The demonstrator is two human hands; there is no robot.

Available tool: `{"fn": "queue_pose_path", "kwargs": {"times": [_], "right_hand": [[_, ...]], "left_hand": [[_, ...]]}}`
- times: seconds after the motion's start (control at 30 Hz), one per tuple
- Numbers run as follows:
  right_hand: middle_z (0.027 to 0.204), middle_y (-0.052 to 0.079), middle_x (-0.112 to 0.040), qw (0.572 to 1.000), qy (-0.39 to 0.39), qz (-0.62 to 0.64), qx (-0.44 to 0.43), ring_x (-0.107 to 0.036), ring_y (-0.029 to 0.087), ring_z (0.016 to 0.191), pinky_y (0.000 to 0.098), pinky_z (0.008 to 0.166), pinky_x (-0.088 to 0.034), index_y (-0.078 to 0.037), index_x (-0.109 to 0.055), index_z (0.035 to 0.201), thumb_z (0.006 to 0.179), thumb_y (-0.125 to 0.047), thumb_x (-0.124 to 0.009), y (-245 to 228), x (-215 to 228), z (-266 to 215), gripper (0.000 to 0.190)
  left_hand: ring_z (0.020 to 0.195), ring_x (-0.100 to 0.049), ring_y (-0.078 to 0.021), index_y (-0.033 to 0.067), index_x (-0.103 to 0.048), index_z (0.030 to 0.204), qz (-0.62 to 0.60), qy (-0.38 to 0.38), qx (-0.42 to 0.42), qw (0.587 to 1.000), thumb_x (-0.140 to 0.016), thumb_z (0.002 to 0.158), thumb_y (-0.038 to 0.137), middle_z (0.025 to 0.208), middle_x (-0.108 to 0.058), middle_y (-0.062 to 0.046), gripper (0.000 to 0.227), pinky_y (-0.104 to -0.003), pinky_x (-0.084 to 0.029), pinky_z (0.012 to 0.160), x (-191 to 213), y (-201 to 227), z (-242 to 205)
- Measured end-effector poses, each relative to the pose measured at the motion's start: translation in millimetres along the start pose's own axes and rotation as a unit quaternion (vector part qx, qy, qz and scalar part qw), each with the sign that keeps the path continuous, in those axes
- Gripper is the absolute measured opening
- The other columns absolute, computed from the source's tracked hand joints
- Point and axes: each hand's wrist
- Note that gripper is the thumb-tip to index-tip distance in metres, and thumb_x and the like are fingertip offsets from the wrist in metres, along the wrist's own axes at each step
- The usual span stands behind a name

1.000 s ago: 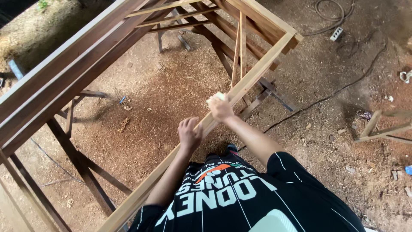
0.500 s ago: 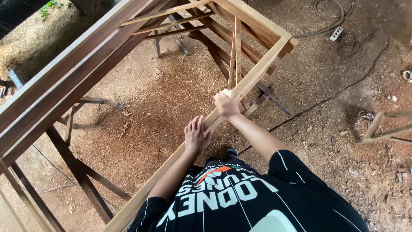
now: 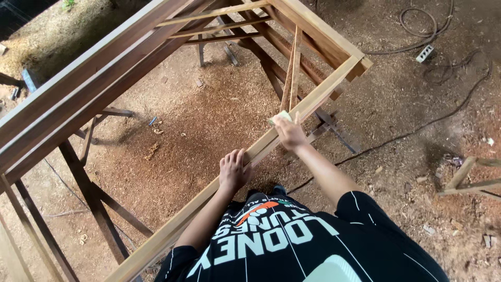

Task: The person sands the surfaces and edges of a large wooden frame using a sanding block by hand.

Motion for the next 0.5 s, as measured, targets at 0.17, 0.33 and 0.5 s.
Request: {"fn": "queue_pose_path", "kwargs": {"times": [0.17,0.33,0.5], "right_hand": [[0.066,0.002,-0.041,0.911,-0.211,0.190,-0.298,-0.045,0.024,0.064,0.0549,0.077,-0.048,-0.012,-0.037,0.061,0.102,-0.005,-0.037,-27,-30,17,0.041],[0.078,0.003,-0.055,0.998,0.019,0.040,0.055,-0.053,0.019,0.076,0.0488,0.085,-0.041,-0.011,-0.051,0.079,0.104,-0.010,-0.031,-71,25,10,0.032],[0.079,0.006,-0.059,0.998,-0.029,0.035,0.035,-0.056,0.022,0.080,0.0557,0.094,-0.034,-0.009,-0.060,0.091,0.102,-0.011,-0.033,-15,53,14,0.030]], "left_hand": [[0.122,-0.046,-0.0302,0.0089,-0.041,0.135,-0.006,0.013,0.011,1.000,-0.059,0.084,0.046,0.130,-0.050,-0.014,0.065,-0.046,-0.033,0.102,8,4,-1],[0.121,-0.047,-0.0304,0.0094,-0.044,0.132,-0.018,0.025,0.028,0.999,-0.064,0.081,0.041,0.128,-0.052,-0.014,0.064,-0.045,-0.035,0.102,13,8,1],[0.114,-0.052,-0.0305,0.0087,-0.049,0.128,-0.029,0.053,0.024,0.998,-0.067,0.081,0.043,0.122,-0.055,-0.014,0.061,-0.045,-0.039,0.097,17,9,1]]}}
Point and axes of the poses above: each hand's wrist, its own z-axis towards the middle knuckle, its own x-axis out of the back of the hand, y = z × x
